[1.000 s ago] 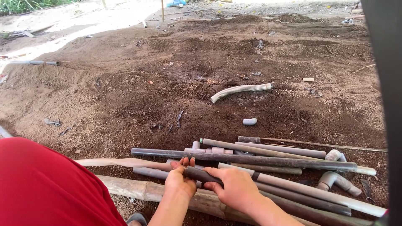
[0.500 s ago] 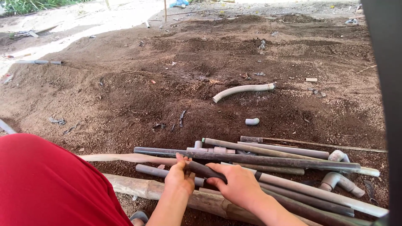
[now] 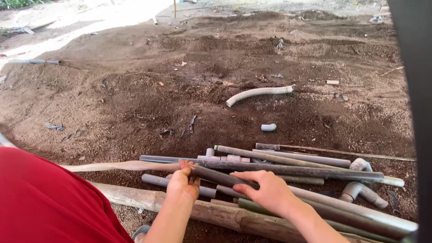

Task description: Sorting and attempting to connect various PVC pipe segments and fittings on the ground

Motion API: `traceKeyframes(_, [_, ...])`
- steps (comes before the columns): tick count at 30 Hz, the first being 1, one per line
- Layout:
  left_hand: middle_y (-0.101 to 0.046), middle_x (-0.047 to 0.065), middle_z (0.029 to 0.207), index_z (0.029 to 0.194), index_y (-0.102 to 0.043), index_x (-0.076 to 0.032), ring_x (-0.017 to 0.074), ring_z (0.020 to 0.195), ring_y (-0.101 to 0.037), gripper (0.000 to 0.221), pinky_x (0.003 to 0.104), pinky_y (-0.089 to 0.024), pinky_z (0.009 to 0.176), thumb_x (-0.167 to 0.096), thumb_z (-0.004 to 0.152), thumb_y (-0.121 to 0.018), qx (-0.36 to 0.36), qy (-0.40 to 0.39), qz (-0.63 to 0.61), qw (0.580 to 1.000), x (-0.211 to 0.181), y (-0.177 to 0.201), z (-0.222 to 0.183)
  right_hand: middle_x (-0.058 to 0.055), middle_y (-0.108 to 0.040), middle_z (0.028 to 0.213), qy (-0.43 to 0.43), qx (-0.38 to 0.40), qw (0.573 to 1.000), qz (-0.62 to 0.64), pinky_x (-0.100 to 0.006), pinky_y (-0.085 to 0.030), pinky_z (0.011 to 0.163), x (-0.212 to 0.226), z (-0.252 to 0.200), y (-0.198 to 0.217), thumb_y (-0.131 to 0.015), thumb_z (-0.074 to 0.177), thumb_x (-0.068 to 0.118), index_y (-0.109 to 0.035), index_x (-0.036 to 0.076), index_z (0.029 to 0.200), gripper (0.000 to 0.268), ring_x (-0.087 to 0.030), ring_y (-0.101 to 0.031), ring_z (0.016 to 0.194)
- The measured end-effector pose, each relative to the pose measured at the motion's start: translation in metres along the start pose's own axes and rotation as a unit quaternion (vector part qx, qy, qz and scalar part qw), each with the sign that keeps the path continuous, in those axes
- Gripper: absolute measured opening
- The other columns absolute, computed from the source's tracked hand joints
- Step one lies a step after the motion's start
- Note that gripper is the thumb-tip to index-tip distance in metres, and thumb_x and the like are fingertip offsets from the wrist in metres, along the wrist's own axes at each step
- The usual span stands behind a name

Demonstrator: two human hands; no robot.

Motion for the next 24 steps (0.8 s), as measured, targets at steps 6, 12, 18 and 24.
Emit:
traceKeyframes(6, [-0.075,-0.005,0.112,0.127,-0.072,-0.014,0.0132,0.102,-0.069,0.020,0.031,-0.053,0.094,-0.018,0.109,-0.064,-0.012,0.001,0.042,0.999,0.000,0.004,0.005,0.015,-0.085,0.122,-0.003,-0.031,0.999,-0.014,-0.032,-0.062,0.086,0.004,-0.005,-0.001,-0.068,0.083,0.065,-0.078,0.048,0.132,0.052,-0.017,-0.081,0.091])
traceKeyframes(12, [-0.066,0.006,0.123,0.126,-0.061,-0.008,0.0153,0.108,-0.063,0.033,0.030,-0.054,0.105,0.011,0.102,-0.049,-0.021,0.006,0.117,0.993,-0.035,-0.037,-0.115,0.009,-0.077,0.131,-0.005,0.013,0.993,-0.117,-0.040,-0.058,0.092,0.009,-0.008,-0.007,-0.057,0.091,0.070,-0.050,0.062,0.155,0.064,-0.026,-0.076,0.107])
traceKeyframes(18, [-0.066,-0.005,0.103,0.109,-0.056,-0.014,0.0160,0.102,-0.077,0.055,0.047,-0.062,0.093,-0.068,0.110,-0.043,-0.024,-0.072,0.066,0.995,-0.054,-0.019,-0.052,0.008,-0.074,0.138,0.113,-0.031,0.990,-0.081,-0.041,-0.059,0.086,0.014,-0.019,-0.007,-0.056,0.097,0.056,-0.051,0.053,0.156,0.060,-0.027,-0.076,0.104])
traceKeyframes(24, [-0.045,-0.010,0.061,0.083,-0.050,-0.019,0.0043,0.054,-0.046,0.054,0.022,-0.058,0.063,-0.064,0.110,-0.061,-0.133,-0.075,-0.031,0.988,-0.041,0.018,-0.014,0.007,-0.074,0.140,0.184,-0.025,0.982,-0.033,-0.038,-0.061,0.076,0.020,-0.029,-0.015,-0.066,0.094,0.043,-0.067,0.040,0.144,0.050,-0.030,-0.080,0.090])
Point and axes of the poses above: each hand's wrist, its own z-axis towards the middle knuckle, its own y-axis out of the back of the hand, x = y × z, the point moved 6 cm from there along z, towards the middle knuckle
